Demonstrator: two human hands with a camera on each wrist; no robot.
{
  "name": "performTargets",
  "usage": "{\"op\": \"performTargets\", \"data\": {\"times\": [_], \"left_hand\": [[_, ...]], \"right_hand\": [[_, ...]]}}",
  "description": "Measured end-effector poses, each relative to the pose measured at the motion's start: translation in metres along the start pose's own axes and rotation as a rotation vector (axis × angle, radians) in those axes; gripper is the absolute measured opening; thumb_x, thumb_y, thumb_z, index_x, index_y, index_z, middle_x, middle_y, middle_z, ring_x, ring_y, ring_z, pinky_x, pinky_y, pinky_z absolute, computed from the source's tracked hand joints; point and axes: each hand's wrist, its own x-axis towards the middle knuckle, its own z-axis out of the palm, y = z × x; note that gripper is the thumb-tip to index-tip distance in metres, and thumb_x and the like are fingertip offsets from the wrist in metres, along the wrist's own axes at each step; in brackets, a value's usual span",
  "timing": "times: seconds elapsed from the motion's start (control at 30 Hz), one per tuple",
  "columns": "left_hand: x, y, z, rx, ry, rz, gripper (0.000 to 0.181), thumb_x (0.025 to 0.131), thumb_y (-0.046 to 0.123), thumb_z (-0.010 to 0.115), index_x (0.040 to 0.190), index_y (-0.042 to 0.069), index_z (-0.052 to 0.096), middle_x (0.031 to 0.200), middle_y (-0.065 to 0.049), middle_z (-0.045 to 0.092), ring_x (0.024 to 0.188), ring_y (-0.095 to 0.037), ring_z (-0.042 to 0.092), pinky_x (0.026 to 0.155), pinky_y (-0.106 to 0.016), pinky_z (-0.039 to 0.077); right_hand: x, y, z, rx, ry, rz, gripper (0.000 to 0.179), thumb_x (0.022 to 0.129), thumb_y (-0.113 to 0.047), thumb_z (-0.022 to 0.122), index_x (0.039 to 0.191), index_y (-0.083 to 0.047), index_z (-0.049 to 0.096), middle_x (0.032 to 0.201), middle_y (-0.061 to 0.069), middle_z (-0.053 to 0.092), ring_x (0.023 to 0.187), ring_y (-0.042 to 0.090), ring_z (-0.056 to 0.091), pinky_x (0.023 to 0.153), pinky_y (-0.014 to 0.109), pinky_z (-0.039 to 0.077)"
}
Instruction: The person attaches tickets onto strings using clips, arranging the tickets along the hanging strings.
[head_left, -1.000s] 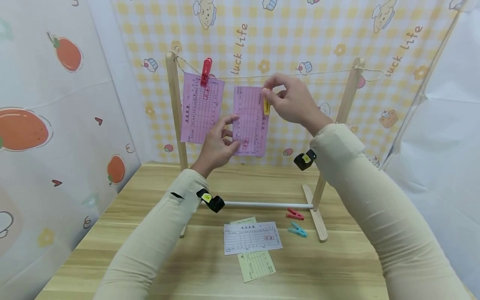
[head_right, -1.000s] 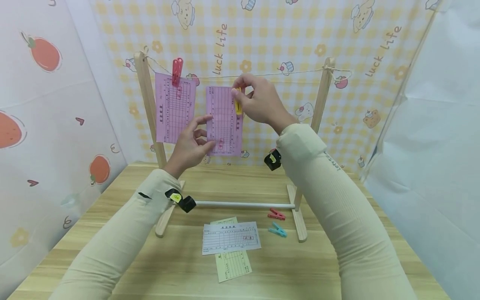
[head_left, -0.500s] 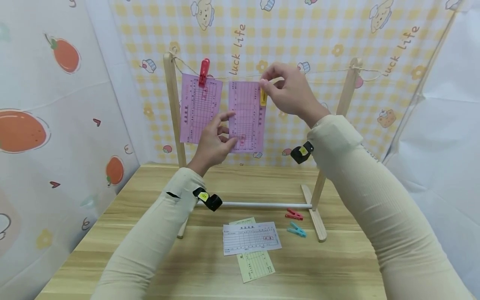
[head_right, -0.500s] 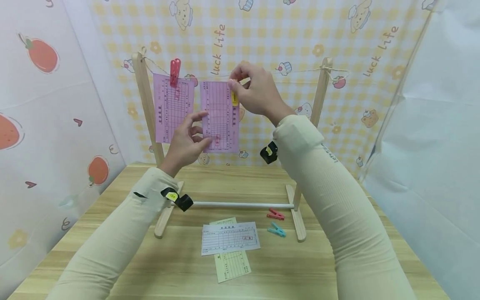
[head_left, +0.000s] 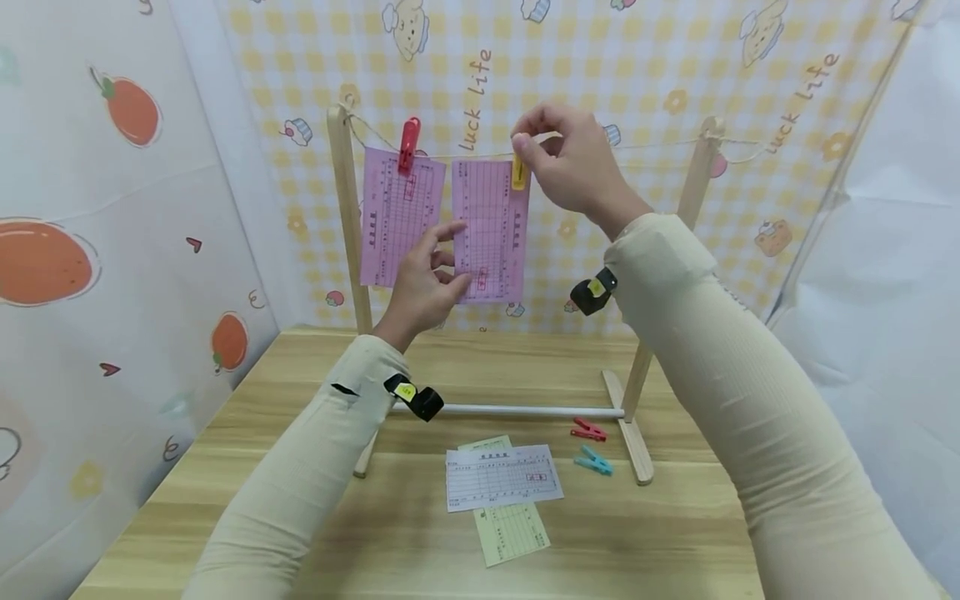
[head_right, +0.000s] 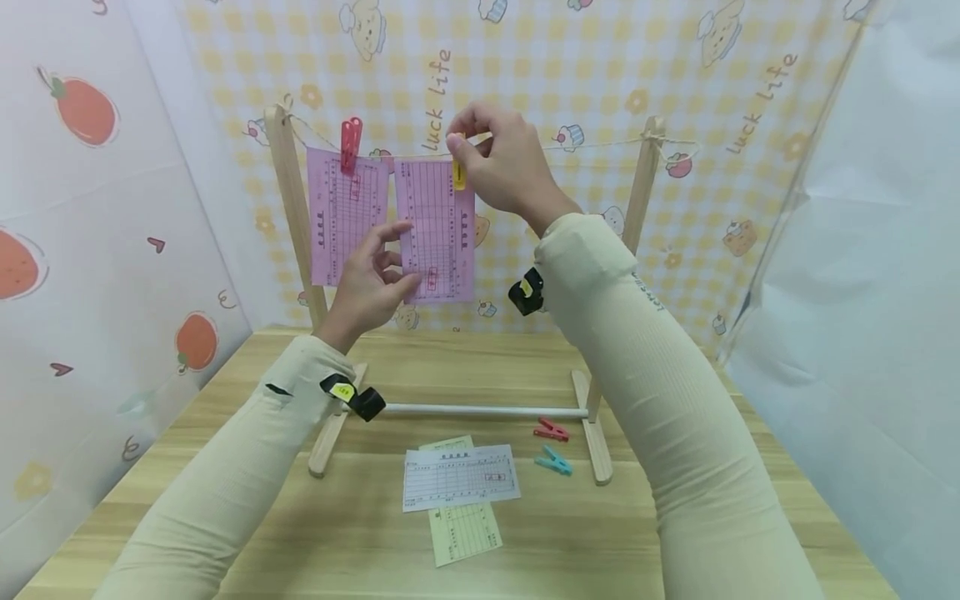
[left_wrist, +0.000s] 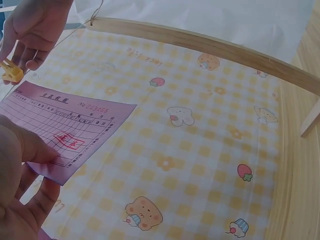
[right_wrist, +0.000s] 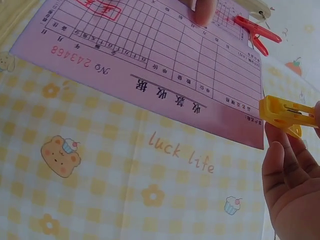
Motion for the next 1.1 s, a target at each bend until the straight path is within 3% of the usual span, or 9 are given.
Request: {"op": "performTargets", "data": {"times": [0.2, 0.83, 1.1], "left_hand": [[0.002, 0.001, -0.002, 0.014, -0.005, -0.012, 0.066, 0.082, -0.017, 0.063, 0.140, 0.006, 0.043, 0.135, -0.010, 0.046, 0.088, -0.025, 0.062, 0.071, -0.030, 0.057], [0.003, 0.001, -0.006, 0.046, -0.013, -0.035, 0.067, 0.082, -0.015, 0.064, 0.141, 0.009, 0.042, 0.137, -0.008, 0.047, 0.085, -0.025, 0.063, 0.070, -0.031, 0.057], [0.003, 0.000, -0.006, 0.043, -0.010, -0.040, 0.067, 0.082, -0.015, 0.064, 0.141, 0.009, 0.043, 0.134, -0.008, 0.049, 0.084, -0.025, 0.063, 0.069, -0.031, 0.057]], "right_hand": [[0.009, -0.005, 0.001, 0.035, 0.019, 0.023, 0.009, 0.097, -0.014, 0.057, 0.097, -0.006, 0.063, 0.101, 0.002, 0.058, 0.077, 0.019, 0.060, 0.065, 0.028, 0.043], [0.026, -0.016, 0.008, 0.228, 0.084, 0.105, 0.007, 0.093, -0.003, 0.060, 0.099, -0.008, 0.059, 0.103, 0.003, 0.053, 0.090, 0.021, 0.060, 0.078, 0.029, 0.048], [0.030, -0.015, 0.014, 0.290, 0.175, 0.051, 0.020, 0.089, 0.007, 0.062, 0.078, -0.005, 0.050, 0.092, 0.005, 0.051, 0.080, 0.019, 0.055, 0.072, 0.028, 0.046]]}}
